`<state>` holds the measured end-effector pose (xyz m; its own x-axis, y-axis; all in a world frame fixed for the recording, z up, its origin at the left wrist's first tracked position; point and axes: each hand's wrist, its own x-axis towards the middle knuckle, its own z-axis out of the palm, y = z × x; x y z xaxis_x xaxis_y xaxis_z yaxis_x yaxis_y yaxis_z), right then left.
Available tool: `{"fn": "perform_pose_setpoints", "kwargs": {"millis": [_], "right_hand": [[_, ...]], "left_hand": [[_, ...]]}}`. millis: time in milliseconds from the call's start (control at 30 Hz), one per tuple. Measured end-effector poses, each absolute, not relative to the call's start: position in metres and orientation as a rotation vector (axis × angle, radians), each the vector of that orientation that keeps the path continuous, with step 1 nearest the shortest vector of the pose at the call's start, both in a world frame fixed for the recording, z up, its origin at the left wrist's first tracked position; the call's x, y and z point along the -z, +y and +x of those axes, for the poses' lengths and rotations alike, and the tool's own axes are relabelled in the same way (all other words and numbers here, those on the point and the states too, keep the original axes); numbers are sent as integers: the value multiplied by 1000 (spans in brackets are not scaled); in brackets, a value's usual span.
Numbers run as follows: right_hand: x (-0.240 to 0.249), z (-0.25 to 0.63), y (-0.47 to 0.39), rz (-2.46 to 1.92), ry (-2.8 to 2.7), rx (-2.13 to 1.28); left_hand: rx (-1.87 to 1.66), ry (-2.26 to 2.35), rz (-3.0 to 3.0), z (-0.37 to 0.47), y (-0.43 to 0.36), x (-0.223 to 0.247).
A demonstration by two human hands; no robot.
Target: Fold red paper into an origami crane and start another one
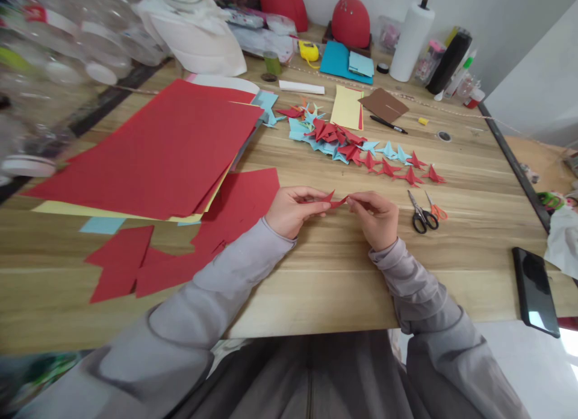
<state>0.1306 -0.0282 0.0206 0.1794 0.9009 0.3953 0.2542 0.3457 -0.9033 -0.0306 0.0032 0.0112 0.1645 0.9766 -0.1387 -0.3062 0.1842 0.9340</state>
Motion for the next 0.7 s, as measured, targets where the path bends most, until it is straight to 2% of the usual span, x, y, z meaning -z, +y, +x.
{"fn": "perform_pose_setpoints", "kwargs": {"millis": [300,700], "right_hand": [[-24,130,-28,-1164,-1339,-686],[-19,133,-24,-1251,-1253,-1037]], "left_hand": [[-1057,932,825,-32,3,-12],[-1153,973,1259,-36,4,-14]]}}
